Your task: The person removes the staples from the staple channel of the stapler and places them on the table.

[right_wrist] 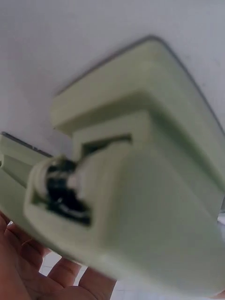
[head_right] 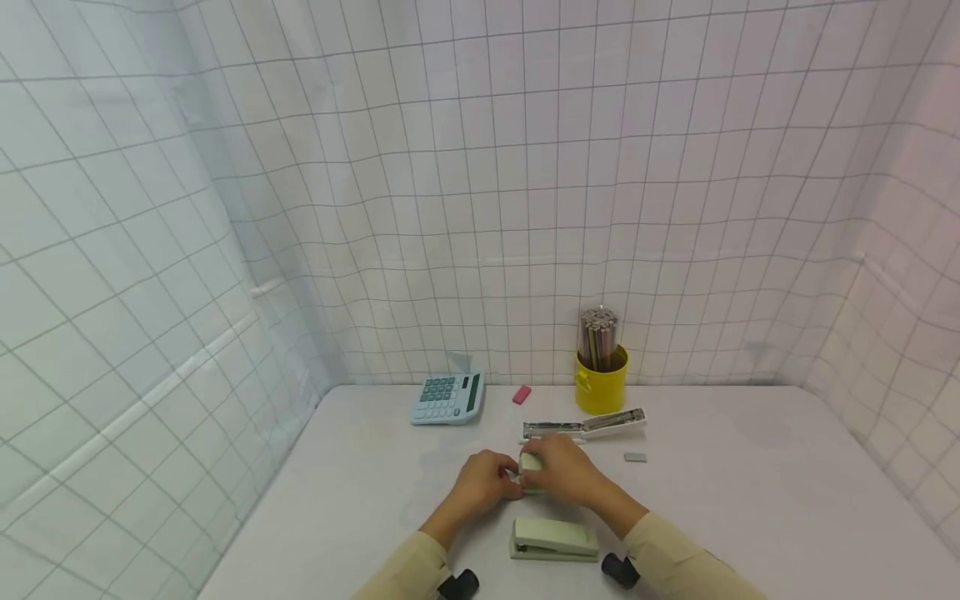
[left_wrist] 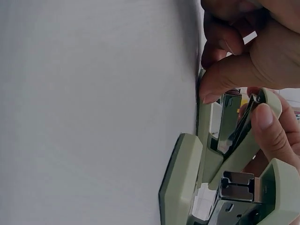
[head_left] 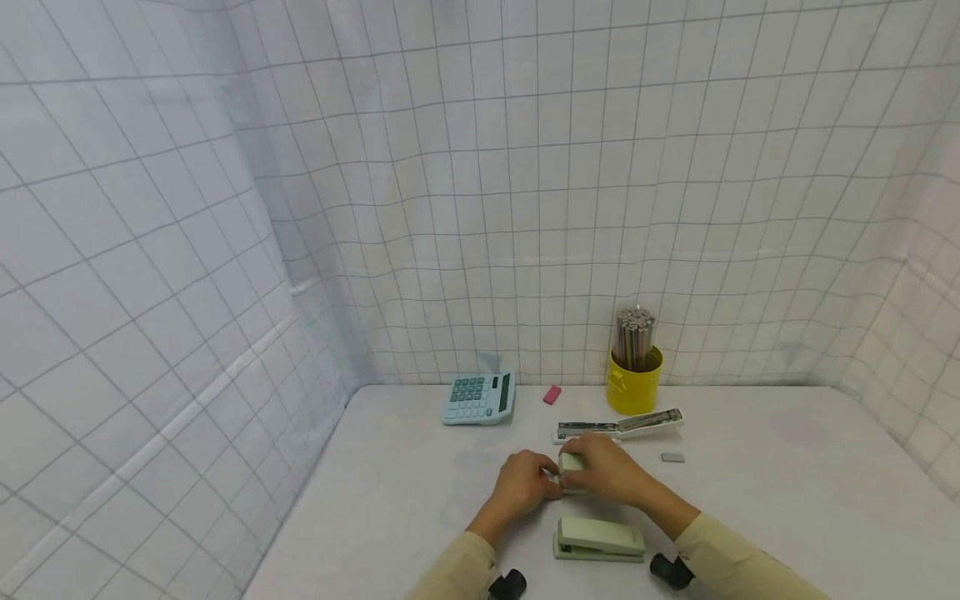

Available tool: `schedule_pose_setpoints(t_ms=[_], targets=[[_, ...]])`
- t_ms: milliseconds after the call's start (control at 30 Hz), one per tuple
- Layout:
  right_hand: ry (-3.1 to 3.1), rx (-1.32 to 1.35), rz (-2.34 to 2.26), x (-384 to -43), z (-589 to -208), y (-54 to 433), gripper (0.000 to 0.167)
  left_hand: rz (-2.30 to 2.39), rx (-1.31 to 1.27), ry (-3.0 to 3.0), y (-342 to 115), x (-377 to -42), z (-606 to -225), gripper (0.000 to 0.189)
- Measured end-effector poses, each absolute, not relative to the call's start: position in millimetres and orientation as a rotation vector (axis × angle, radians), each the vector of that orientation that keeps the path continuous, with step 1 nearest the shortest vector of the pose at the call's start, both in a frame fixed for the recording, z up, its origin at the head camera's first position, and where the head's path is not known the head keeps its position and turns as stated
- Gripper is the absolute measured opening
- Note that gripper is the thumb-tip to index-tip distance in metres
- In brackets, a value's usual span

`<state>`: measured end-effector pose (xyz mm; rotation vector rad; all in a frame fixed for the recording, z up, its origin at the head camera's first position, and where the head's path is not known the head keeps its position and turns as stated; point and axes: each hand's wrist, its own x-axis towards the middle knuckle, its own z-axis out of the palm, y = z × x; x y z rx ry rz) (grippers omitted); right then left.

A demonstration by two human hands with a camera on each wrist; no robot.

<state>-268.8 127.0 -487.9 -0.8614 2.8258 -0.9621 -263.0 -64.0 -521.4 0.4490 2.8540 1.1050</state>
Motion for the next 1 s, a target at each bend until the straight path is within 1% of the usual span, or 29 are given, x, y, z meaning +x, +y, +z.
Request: schedule_pose_setpoints(t_ms=[233, 533, 833, 1000], targets=[[2.773, -0.822, -1.064, -268.6, -478.2, 134.6, 0.034, 1.062, 0.401, 2.866, -63.4, -261.5, -519.5, 0.021], [2.792, -0.807, -1.135, -264.2, -470.5, 150.4, 0.04, 1.078, 0.351, 2.839, -63.2, -262.7, -518.1, 0.021], [2.845, -0.873, -1.143, -257.3, -458.5, 173.6, 0.04, 1.077, 0.298, 2.823, -60.9, -261.9, -517.4, 0.021], [2.833, -0.782, -1.172, -251.9, -450.7, 185.3, 0.042, 1.067, 0.292, 2.83, -59.8, -259.9, -517.4, 0.021]])
